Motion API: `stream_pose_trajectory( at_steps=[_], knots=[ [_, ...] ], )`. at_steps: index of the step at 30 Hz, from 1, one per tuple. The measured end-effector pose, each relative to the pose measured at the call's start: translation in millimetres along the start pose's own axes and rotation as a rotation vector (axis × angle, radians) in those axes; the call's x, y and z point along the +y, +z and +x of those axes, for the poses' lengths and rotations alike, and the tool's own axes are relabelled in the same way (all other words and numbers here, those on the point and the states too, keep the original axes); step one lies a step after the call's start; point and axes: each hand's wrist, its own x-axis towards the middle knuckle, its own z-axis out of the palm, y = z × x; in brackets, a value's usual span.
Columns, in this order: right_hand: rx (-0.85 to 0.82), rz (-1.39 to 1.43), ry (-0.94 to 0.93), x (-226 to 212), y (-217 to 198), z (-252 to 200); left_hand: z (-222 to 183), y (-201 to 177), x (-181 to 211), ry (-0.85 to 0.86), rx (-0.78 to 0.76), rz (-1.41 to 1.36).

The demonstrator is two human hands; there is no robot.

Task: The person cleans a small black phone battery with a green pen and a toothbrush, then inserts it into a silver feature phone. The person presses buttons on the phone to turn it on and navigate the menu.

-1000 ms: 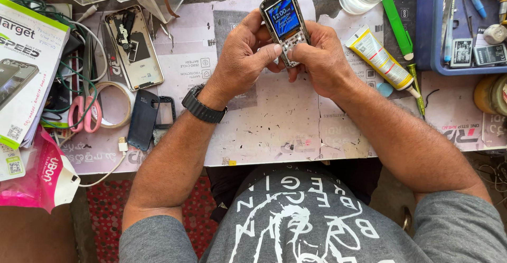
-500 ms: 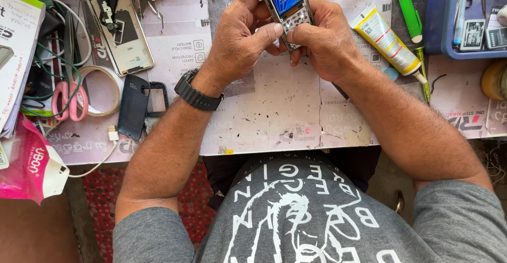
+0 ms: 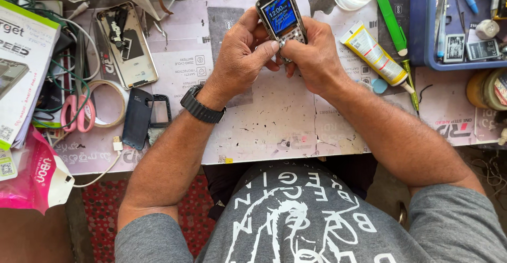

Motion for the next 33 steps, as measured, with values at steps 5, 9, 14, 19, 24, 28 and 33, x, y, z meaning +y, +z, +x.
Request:
stream_pose_trajectory(
  at_steps=[5, 9, 14, 19, 24, 28, 33],
  knots=[
    [-0.118, 0.098, 0.025, -1.3, -7.9, 2.0, 2.7, -4.4, 5.1, 0.011, -0.008, 0.026],
    [-0.225, 0.237, 0.055, -4.2, -15.4, 6.1, 2.2, -10.7, 3.4, 0.045, -0.009, 0.040],
    [-0.325, 0.240, 0.064, -9.7, -22.5, 6.6, 3.1, -13.3, -3.4, 0.076, -0.011, 0.046],
    [-0.308, 0.195, 0.054, -8.3, -22.1, 7.0, 0.3, -13.1, -6.0, 0.045, -0.008, 0.026],
    [-0.289, 0.197, 0.048, -6.9, -21.1, 6.3, 0.5, -13.3, -8.7, 0.040, -0.019, -0.005],
    [-0.289, 0.191, 0.021, -7.2, -20.4, 5.4, 0.2, -13.7, -9.9, 0.057, -0.008, 0.041],
    [-0.242, 0.147, 0.035, -5.5, -18.1, 5.2, -0.3, -13.1, -14.5, 0.070, 0.008, 0.073]
  ],
)
